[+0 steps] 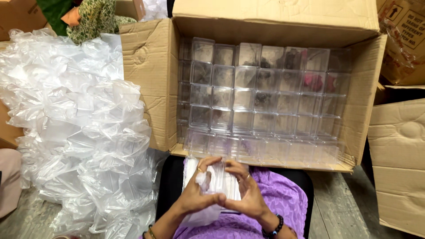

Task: The person sits on the floor and wraps clear plastic boxes in thin plastic bags one at a time, then places each wrapped box into a large cardboard box in front of them. They occasionally reach into the box to reposition the stacked boxes and continue bagging more boxes from the pile beside them.

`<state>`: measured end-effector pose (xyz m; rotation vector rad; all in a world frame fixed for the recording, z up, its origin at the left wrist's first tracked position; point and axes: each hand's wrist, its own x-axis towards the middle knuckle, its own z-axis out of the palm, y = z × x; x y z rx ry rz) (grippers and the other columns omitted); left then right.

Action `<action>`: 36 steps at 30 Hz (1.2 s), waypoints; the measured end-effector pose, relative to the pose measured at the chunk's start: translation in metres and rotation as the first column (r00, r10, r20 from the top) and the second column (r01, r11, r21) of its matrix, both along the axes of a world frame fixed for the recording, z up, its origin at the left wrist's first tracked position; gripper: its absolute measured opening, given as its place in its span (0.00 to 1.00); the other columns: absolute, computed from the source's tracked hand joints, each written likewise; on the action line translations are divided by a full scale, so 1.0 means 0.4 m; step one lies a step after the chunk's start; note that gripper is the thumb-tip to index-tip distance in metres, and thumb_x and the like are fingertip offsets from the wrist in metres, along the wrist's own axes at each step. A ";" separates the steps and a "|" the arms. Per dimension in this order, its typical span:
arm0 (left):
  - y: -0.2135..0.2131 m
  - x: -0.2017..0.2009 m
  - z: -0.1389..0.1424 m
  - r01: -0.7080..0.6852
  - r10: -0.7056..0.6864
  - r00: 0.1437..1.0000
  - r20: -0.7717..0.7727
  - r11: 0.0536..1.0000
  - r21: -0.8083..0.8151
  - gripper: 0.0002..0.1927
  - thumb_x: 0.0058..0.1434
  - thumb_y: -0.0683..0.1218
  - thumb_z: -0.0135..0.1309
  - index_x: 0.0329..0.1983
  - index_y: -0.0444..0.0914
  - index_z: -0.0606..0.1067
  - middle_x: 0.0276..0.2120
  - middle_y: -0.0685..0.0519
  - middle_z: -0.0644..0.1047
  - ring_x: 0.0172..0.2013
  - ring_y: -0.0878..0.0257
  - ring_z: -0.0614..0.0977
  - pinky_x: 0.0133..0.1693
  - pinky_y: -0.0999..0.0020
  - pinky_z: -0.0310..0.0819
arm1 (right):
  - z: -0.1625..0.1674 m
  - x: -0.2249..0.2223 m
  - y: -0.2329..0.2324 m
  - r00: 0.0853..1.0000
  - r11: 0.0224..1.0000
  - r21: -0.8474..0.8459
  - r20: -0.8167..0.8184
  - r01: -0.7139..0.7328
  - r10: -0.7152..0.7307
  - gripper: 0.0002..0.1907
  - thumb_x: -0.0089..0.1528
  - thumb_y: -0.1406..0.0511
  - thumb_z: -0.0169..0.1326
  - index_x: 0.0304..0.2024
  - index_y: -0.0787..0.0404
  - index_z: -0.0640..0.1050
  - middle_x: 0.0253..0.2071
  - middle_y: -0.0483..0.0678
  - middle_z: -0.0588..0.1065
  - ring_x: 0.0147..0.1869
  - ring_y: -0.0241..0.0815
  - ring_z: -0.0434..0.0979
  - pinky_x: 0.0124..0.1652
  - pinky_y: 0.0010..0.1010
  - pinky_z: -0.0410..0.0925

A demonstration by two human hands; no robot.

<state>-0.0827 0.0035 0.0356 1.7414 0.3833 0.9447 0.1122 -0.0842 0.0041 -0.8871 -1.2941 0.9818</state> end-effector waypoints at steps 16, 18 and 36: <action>0.206 0.116 -0.060 0.165 -0.137 0.986 0.092 0.820 -0.547 0.40 0.60 0.60 0.60 0.69 0.36 0.65 0.58 0.43 0.76 0.50 0.59 0.79 0.43 0.69 0.74 | 0.132 0.114 0.118 0.786 0.997 0.063 0.619 -0.052 0.002 0.50 0.50 0.58 0.72 0.70 0.61 0.64 0.78 0.60 0.51 0.82 0.56 0.46 0.73 0.46 0.47; 0.262 0.127 -0.072 0.232 -0.257 0.964 0.066 0.691 -0.685 0.42 0.62 0.68 0.52 0.69 0.36 0.67 0.55 0.43 0.78 0.43 0.61 0.81 0.31 0.74 0.70 | 0.178 0.163 0.139 0.686 0.964 0.180 0.728 -0.194 0.002 0.47 0.50 0.60 0.74 0.67 0.65 0.66 0.77 0.62 0.50 0.82 0.56 0.48 0.72 0.45 0.51; -0.029 0.025 -0.132 -0.119 0.133 0.991 0.026 0.946 -0.301 0.44 0.54 0.51 0.69 0.71 0.35 0.64 0.61 0.44 0.72 0.62 0.57 0.74 0.63 0.62 0.69 | -0.079 -0.014 -0.017 0.999 0.989 -0.138 -0.015 -0.051 0.049 0.37 0.58 0.68 0.67 0.64 0.64 0.62 0.70 0.55 0.64 0.77 0.47 0.60 0.75 0.41 0.52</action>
